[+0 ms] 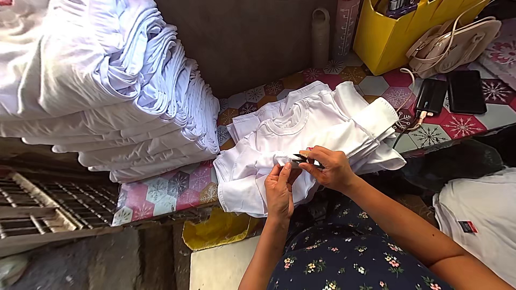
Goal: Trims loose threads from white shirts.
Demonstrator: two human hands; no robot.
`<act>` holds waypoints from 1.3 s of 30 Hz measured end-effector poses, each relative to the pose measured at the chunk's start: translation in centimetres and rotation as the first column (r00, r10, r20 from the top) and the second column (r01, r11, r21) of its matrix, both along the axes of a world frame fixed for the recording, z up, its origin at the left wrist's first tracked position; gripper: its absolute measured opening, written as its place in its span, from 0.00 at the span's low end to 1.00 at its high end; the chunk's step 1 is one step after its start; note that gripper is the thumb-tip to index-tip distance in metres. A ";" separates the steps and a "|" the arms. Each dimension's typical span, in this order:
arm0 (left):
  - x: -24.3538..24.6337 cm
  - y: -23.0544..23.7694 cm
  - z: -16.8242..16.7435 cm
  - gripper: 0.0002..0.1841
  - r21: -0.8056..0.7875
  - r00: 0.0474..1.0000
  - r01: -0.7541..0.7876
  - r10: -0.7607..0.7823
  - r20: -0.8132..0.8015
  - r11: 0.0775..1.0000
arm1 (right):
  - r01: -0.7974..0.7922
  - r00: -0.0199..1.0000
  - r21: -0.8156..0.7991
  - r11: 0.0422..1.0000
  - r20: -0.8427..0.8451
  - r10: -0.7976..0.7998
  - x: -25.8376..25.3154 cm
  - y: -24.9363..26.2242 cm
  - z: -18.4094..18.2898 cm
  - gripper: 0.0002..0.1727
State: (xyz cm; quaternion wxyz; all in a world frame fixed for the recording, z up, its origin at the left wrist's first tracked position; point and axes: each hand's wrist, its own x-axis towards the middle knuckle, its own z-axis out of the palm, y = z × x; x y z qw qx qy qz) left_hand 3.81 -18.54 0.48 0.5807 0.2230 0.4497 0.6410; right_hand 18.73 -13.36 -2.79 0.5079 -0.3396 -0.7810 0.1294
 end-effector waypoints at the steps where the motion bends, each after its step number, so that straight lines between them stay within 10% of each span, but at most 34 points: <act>1: 0.0 0.0 0.0 0.12 -0.003 1.000 0.000 0.000 -0.005 1.000 | 0.018 1.000 0.041 0.999 0.023 -0.019 -0.2 0.1 0.1 0.16; 9: -0.2 -0.1 0.0 0.12 -0.020 0.997 0.007 -0.009 -0.073 1.000 | 0.090 0.986 0.241 0.966 0.117 -0.121 -0.5 -0.2 -0.1 0.15; 26: 0.2 -0.1 -0.2 0.11 0.008 0.987 0.008 -0.006 -0.163 1.000 | 0.128 0.986 0.204 0.971 0.078 -0.147 -0.5 -0.8 -0.3 0.14; 34: 0.2 0.6 0.5 0.17 -0.081 0.997 -0.062 0.065 0.040 0.995 | 0.097 0.987 -0.136 0.986 -0.111 -0.112 2.2 0.0 -0.9 0.12; 39: 0.4 0.7 0.6 0.18 -0.126 0.998 -0.015 0.022 0.059 0.992 | 0.081 0.995 -0.024 0.996 -0.049 -0.082 2.2 0.1 -1.5 0.14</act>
